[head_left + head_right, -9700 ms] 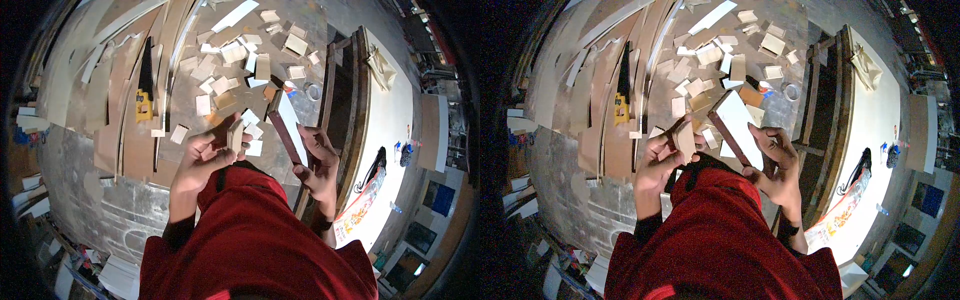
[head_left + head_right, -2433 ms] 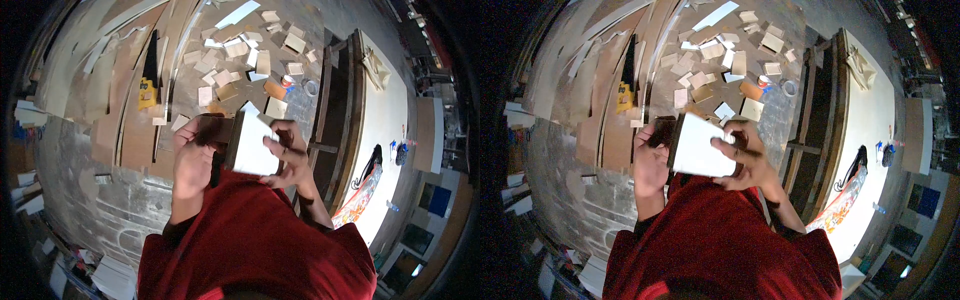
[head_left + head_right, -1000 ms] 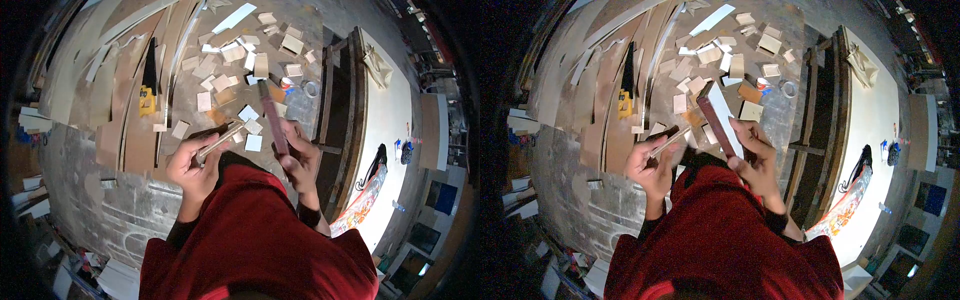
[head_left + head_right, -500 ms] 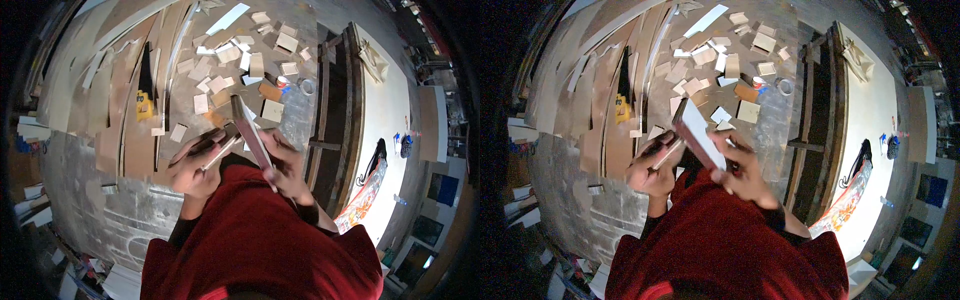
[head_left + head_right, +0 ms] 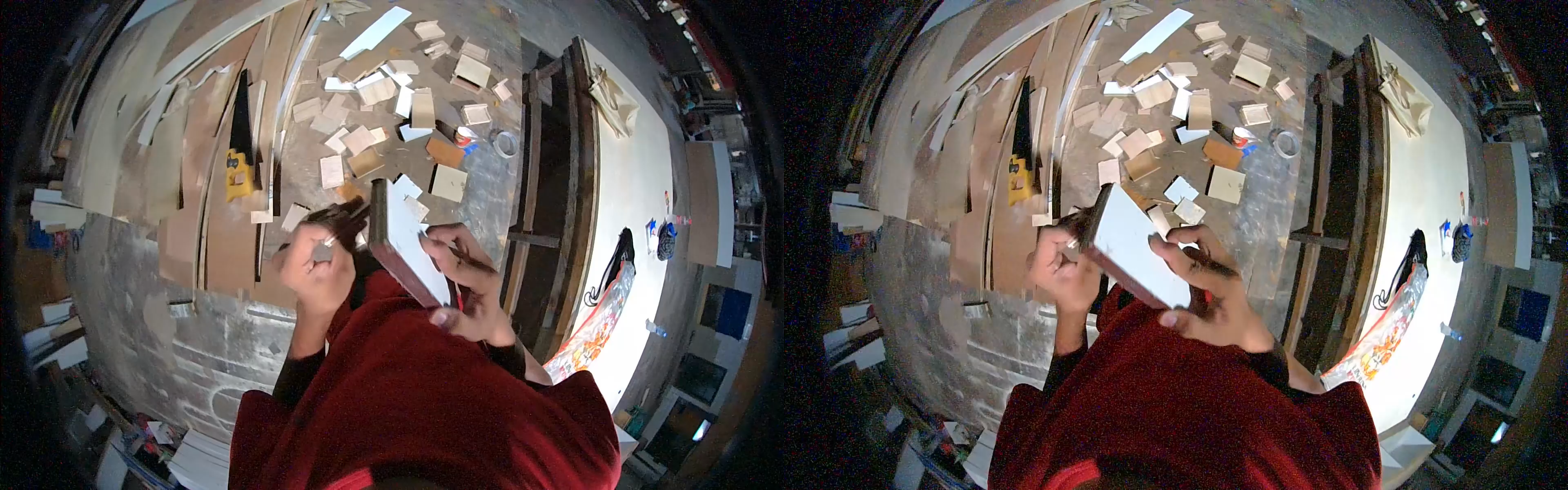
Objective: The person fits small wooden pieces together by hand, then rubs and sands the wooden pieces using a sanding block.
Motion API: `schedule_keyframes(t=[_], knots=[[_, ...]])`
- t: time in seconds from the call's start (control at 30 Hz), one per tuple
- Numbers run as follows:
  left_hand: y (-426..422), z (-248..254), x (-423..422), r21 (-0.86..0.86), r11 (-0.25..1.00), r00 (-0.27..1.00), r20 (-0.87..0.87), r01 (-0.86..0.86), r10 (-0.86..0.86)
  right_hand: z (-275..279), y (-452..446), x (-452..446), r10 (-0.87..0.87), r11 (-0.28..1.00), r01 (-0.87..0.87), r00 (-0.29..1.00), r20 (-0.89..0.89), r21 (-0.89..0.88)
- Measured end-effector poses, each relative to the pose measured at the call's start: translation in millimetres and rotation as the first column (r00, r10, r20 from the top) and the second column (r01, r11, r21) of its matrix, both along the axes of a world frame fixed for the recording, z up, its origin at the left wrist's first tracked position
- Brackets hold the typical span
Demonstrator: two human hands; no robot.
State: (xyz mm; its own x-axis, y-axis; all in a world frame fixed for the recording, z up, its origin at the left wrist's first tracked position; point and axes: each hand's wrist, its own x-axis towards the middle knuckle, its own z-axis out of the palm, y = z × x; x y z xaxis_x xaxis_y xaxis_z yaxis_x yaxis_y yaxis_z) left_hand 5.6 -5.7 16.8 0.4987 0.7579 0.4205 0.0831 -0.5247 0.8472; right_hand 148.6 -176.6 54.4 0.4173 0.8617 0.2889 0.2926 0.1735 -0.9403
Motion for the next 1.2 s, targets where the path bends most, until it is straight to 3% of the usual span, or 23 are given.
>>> schedule_keyframes(t=[0.1,0.13,0.17,0.23,0.27,0.3,0.37,0.43,0.5,0.53,0.57,0.63,0.67,0.7,0.73,0.77,0.8,0.83,0.93,0.97,1.1,1.13,1.2], knots=[[-8.6,10.8,1.7,0.061,0.998,0.994,0.109,-0.001,-0.006,-7.3,-0.1,-1.3,-0.068,0.993,0.081,0.985,0.16,-0.08],[-11.4,8.9,8.9,-0.005,1.0,0.964,0.264,0.024,-0.022,-23.0,0.4,3.3,-0.121,0.987,0.143,0.958,0.261,-0.066],[-12.3,11.7,7.0,-0.005,1.0,0.963,0.267,0.03,-0.028,-32.1,-0.1,10.4,-0.171,0.971,0.203,0.958,0.229,-0.124],[-11.9,23.3,-1.4,-0.261,0.962,0.957,0.251,-0.079,0.146,-37.8,3.0,13.2,-0.281,0.883,0.237,0.958,-0.052,-0.405],[-11.0,28.7,-4.1,-0.371,0.929,0.942,0.315,0.014,0.112,-42.2,-0.2,16.7,-0.27,0.87,0.234,0.963,-0.022,-0.434],[-8.9,31.5,-5.1,-0.37,0.929,0.942,0.313,0.002,0.123,-42.7,-0.4,20.2,-0.258,0.873,0.222,0.966,-0.024,-0.434],[-7.2,35.0,-7.5,-0.531,0.839,0.928,0.359,0.116,0.099,-45.2,-3.3,21.6,-0.198,0.964,0.208,0.977,0.072,-0.165],[-5.9,37.2,-2.1,-0.562,0.819,0.929,0.353,0.114,0.113,-25.9,0.7,21.6,-0.201,0.97,0.219,0.967,0.156,-0.106],[-5.9,36.6,-1.4,-0.679,0.698,0.885,0.443,0.227,0.143,-13.8,3.0,16.6,-0.137,0.99,0.129,0.98,0.147,0.057],[-3.4,32.0,-4.7,-0.675,0.695,0.891,0.441,0.248,0.11,-15.4,4.6,17.1,-0.049,0.994,0.03,0.983,0.179,0.104],[-4.8,31.5,-8.9,-0.688,0.603,0.848,0.529,0.403,0.038,-17.2,7.6,17.2,0.015,0.992,-0.053,0.954,0.298,0.118],[-2.2,43.7,-13.8,-0.744,0.425,0.838,0.541,0.515,-0.07,-21.0,13.7,32.9,0.025,0.99,-0.078,0.922,0.385,0.121],[-2.8,46.8,-14.0,-0.745,0.422,0.838,0.542,0.516,-0.067,-29.0,14.0,41.5,-0.034,0.999,0.02,0.931,0.363,0.04],[-3.4,49.0,-14.6,-0.776,0.34,0.835,0.548,0.531,-0.054,-18.1,18.0,46.2,-0.107,0.973,0.173,0.924,0.366,-0.153],[-3.2,50.0,-15.4,-0.799,0.259,0.833,0.552,0.542,-0.041,-13.0,19.7,47.2,-0.149,0.959,0.208,0.949,0.278,-0.193],[-4.3,50.1,-14.0,-0.798,0.268,0.833,0.552,0.54,-0.033,-10.9,22.6,50.0,-0.19,0.944,0.232,0.963,0.191,-0.233],[-6.7,50.0,-11.3,-0.834,0.242,0.859,0.512,0.495,0.011,-14.7,28.3,54.3,-0.172,0.984,0.175,0.928,0.33,0.02],[-7.8,48.9,-10.2,-0.869,0.21,0.882,0.468,0.448,0.053,-15.2,28.3,50.7,-0.16,0.987,0.162,0.931,0.328,0.02],[-0.6,33.8,-9.6,-0.82,0.212,0.828,0.555,0.532,0.072,-18.4,23.2,16.7,0.053,0.986,-0.1,0.946,0.321,0.131],[3.1,29.6,-10.0,-0.816,0.188,0.817,0.569,0.547,0.092,-22.7,17.2,11.7,0.074,0.993,-0.1,0.947,0.314,0.068],[8.4,21.7,-16.7,-0.873,0.057,0.851,0.485,0.484,0.204,-20.0,5.3,27.6,0.012,0.99,-0.094,0.805,0.593,0.107],[10.3,19.6,-19.5,-0.847,-0.005,0.828,0.518,0.532,0.215,-25.0,-5.8,30.0,0.083,0.994,-0.109,0.814,0.575,0.011],[12.6,19.2,-20.1,-0.812,-0.072,0.803,0.554,0.579,0.219,-22.5,-10.4,34.7,0.041,0.999,-0.039,0.821,0.57,-0.017]])
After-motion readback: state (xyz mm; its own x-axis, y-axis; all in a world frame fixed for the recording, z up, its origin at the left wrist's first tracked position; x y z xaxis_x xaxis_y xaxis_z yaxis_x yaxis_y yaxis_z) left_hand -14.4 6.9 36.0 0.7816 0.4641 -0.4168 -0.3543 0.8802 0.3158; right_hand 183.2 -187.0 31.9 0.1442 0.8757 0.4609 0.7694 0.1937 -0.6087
